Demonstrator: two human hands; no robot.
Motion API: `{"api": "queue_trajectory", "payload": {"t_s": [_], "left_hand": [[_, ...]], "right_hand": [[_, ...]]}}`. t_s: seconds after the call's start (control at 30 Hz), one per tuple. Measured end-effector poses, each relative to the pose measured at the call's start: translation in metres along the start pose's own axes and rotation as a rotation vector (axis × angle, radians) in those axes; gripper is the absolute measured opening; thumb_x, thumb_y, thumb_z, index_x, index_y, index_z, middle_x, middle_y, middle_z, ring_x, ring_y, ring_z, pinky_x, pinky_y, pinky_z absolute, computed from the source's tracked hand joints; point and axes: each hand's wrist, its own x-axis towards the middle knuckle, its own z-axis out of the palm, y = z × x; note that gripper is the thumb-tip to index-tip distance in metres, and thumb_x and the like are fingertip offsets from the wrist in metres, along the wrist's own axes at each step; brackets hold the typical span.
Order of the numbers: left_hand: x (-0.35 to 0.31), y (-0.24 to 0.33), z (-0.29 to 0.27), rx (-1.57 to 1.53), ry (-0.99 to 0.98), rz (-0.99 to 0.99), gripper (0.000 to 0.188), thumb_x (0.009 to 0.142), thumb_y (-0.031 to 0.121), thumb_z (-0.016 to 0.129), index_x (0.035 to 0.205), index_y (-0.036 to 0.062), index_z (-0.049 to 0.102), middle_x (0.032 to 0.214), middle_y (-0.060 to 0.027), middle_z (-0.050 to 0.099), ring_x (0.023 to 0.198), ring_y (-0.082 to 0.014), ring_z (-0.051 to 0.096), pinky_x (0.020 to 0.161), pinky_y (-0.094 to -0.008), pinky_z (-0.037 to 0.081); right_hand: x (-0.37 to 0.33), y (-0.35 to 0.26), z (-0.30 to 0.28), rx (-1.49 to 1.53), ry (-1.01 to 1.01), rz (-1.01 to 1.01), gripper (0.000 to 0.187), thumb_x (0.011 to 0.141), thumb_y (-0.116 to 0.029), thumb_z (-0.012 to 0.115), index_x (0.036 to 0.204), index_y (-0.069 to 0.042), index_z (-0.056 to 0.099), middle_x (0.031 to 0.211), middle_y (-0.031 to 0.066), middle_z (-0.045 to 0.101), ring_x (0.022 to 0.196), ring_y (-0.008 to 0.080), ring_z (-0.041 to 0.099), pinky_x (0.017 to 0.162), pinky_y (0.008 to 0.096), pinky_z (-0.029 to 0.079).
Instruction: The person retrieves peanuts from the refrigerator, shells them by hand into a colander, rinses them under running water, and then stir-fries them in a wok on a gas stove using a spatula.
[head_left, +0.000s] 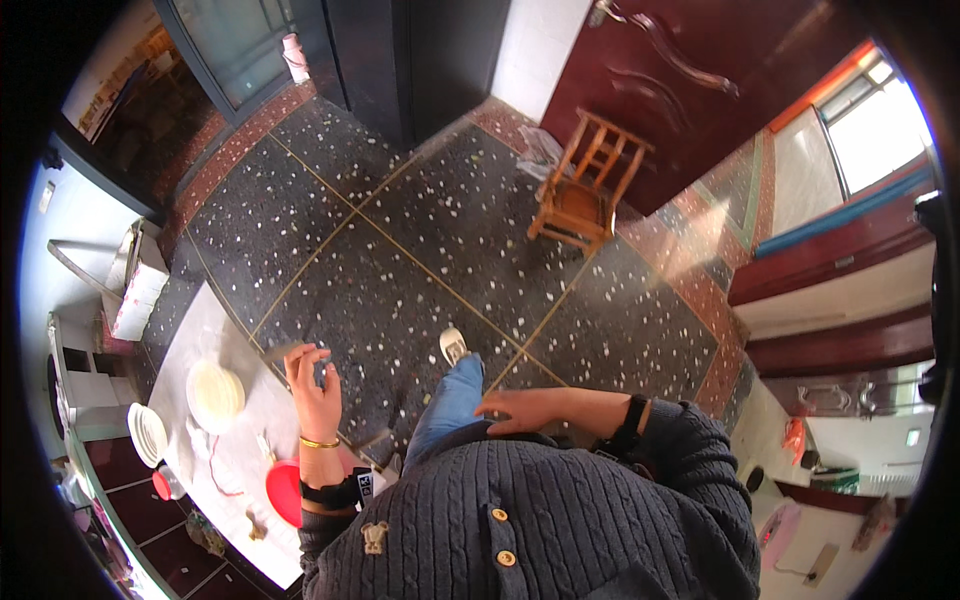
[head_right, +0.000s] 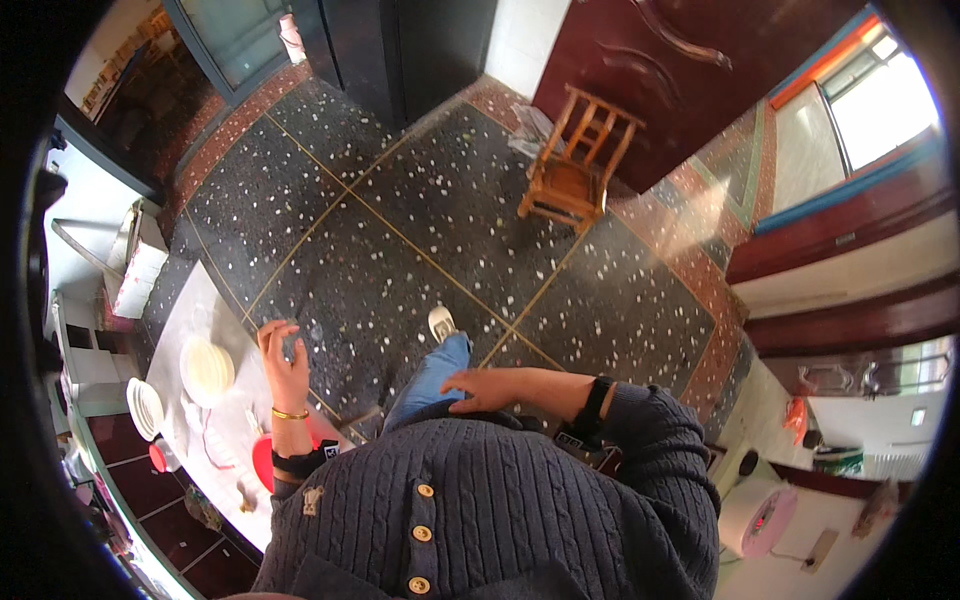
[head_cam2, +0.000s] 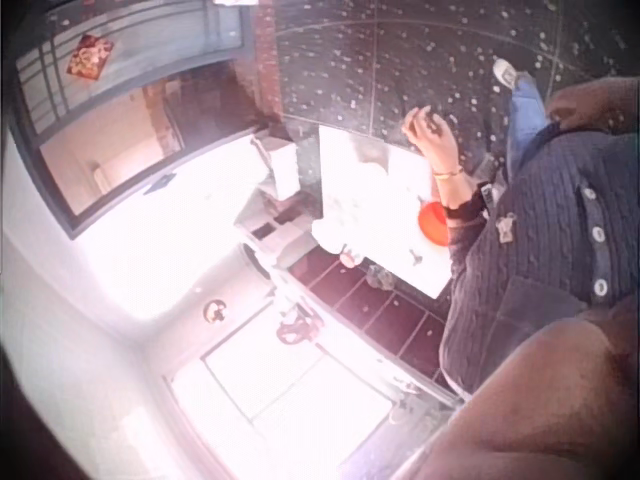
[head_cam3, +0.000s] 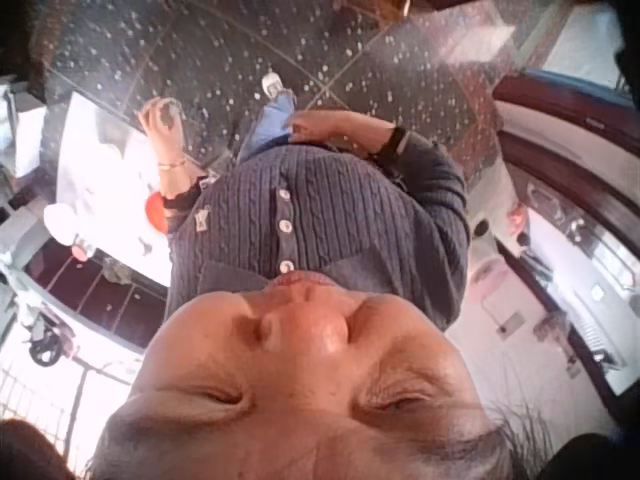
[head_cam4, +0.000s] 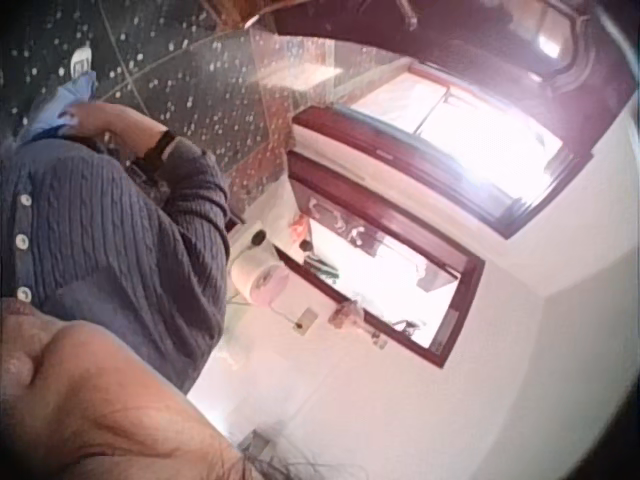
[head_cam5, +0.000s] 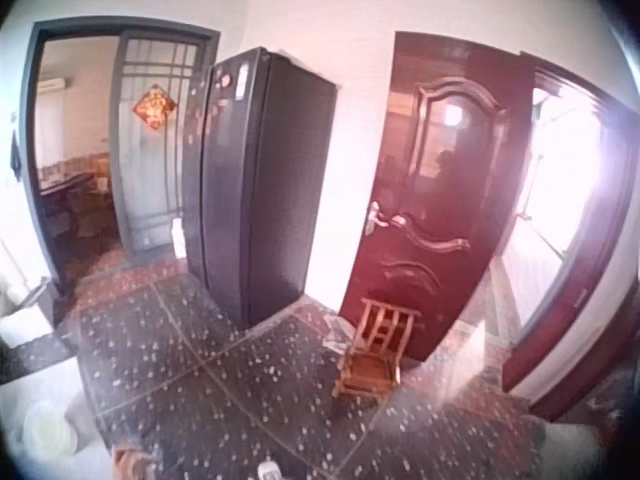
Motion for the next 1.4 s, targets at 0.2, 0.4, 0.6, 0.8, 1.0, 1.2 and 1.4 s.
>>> {"api": "queue_trajectory", "payload": {"t_s": [0.2, 0.4, 0.6, 0.8, 1.0, 1.2, 1.4], "left_hand": [[0.163, -0.017, 0.019, 0.050, 0.144, -0.023, 0.020, 0.071, -0.003, 0.057, 0.090, 0.0044, 0.057, 0.101, -0.0119, 0.051, 0.097, -0.0291, 0.049, 0.086, -0.0368, 0.038], [0.302, -0.043, 0.058, 0.046, 0.090, 0.071, 0.022, 0.068, -0.004, 0.059, 0.087, 0.0063, 0.059, 0.098, -0.0101, 0.052, 0.096, -0.0279, 0.049, 0.087, -0.0373, 0.037], [0.429, -0.114, 0.086, 0.120, 0.128, 0.020, 0.017, 0.071, -0.001, 0.057, 0.085, 0.0071, 0.059, 0.089, -0.0076, 0.056, 0.089, -0.0254, 0.053, 0.085, -0.0378, 0.036], [0.537, -0.164, 0.052, 0.318, 0.256, -0.116, 0.015, 0.071, -0.001, 0.057, 0.084, 0.0065, 0.058, 0.089, -0.0088, 0.056, 0.089, -0.0268, 0.053, 0.086, -0.0388, 0.036], [0.593, -0.262, 0.014, 0.402, 0.392, -0.357, 0.014, 0.070, 0.001, 0.057, 0.083, 0.0070, 0.058, 0.087, -0.0094, 0.056, 0.090, -0.0273, 0.052, 0.087, -0.0395, 0.035], [0.694, -0.400, -0.054, 0.430, 0.452, -0.403, 0.014, 0.070, 0.002, 0.057, 0.083, 0.0076, 0.059, 0.089, -0.0102, 0.056, 0.091, -0.0274, 0.052, 0.087, -0.0386, 0.035], [0.859, -0.487, -0.107, 0.442, 0.460, -0.247, 0.018, 0.070, 0.002, 0.060, 0.086, 0.0084, 0.059, 0.091, -0.0083, 0.057, 0.093, -0.0266, 0.053, 0.089, -0.0393, 0.034]], "right_hand": [[0.094, 0.018, -0.139, 0.213, -0.393, 0.203, 0.053, 0.091, -0.044, 0.043, 0.129, -0.008, 0.036, 0.130, 0.0138, 0.038, 0.122, 0.0255, 0.035, 0.100, 0.0366, 0.028], [0.191, 0.048, -0.275, 0.086, -0.498, 0.322, 0.047, 0.091, -0.044, 0.043, 0.118, -0.005, 0.047, 0.117, 0.0122, 0.049, 0.111, 0.0236, 0.044, 0.092, 0.0377, 0.034], [0.305, 0.082, -0.451, -0.075, -0.215, 0.215, 0.037, 0.087, -0.038, 0.050, 0.092, -0.003, 0.058, 0.088, 0.0101, 0.059, 0.083, 0.0226, 0.055, 0.072, 0.0394, 0.042], [0.509, 0.089, -0.602, -0.492, -0.160, 0.161, 0.031, 0.082, -0.030, 0.050, 0.082, 0.000, 0.060, 0.080, 0.0199, 0.059, 0.078, 0.0343, 0.058, 0.067, 0.0412, 0.044], [0.660, 0.043, -0.675, -0.444, -0.397, -0.143, 0.031, 0.085, -0.032, 0.053, 0.074, -0.004, 0.056, 0.061, 0.0099, 0.055, 0.055, 0.0151, 0.047, 0.053, 0.0383, 0.038], [0.788, -0.063, -0.842, -0.529, 0.095, -0.042, 0.027, 0.077, -0.027, 0.057, 0.070, -0.001, 0.061, 0.064, 0.0166, 0.060, 0.059, 0.0260, 0.060, 0.055, 0.0382, 0.044], [0.804, -0.177, -0.990, -1.168, 0.870, 0.067, 0.028, 0.071, -0.028, 0.063, 0.086, -0.004, 0.064, 0.089, 0.0129, 0.063, 0.095, 0.0308, 0.055, 0.084, 0.0444, 0.039]]}}
